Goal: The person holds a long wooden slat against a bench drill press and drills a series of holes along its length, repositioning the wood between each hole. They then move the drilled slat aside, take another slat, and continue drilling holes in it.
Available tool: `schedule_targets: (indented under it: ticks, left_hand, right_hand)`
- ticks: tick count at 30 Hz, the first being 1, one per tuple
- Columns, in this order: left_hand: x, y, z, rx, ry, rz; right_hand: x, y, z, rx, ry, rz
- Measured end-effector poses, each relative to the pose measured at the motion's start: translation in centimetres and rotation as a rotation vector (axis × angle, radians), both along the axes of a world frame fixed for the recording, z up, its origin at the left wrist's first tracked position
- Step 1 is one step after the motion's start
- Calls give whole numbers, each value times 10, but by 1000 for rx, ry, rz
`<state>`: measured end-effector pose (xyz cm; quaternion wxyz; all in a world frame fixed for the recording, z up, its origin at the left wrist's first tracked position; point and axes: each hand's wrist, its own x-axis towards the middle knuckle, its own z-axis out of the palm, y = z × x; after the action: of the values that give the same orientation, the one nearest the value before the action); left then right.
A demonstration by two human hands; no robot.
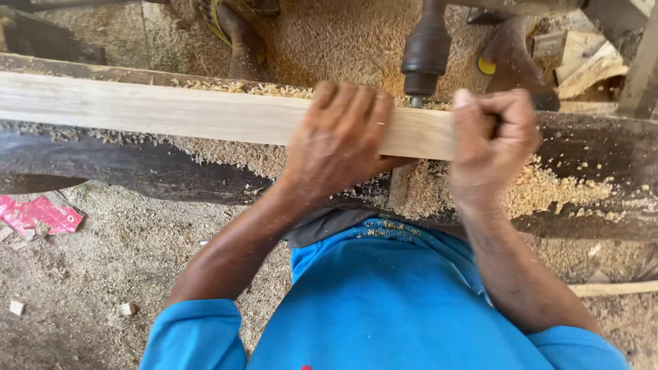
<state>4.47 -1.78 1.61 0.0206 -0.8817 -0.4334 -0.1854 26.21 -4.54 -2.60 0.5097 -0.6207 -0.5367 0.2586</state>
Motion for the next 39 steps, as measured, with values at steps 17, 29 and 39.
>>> schedule_targets:
  ticks: [17, 29, 39]
  left_hand:
    - [-48, -87, -25, 114, -22, -44]
    - [-19, -145, -61, 198, -188, 28]
    - [2, -153, -48, 88, -256, 232]
  right_hand:
    - [-11, -98, 14, 215, -297, 246]
    - [47, -122, 11, -149, -428, 377]
    - [-47, -108, 44, 35, -995, 634]
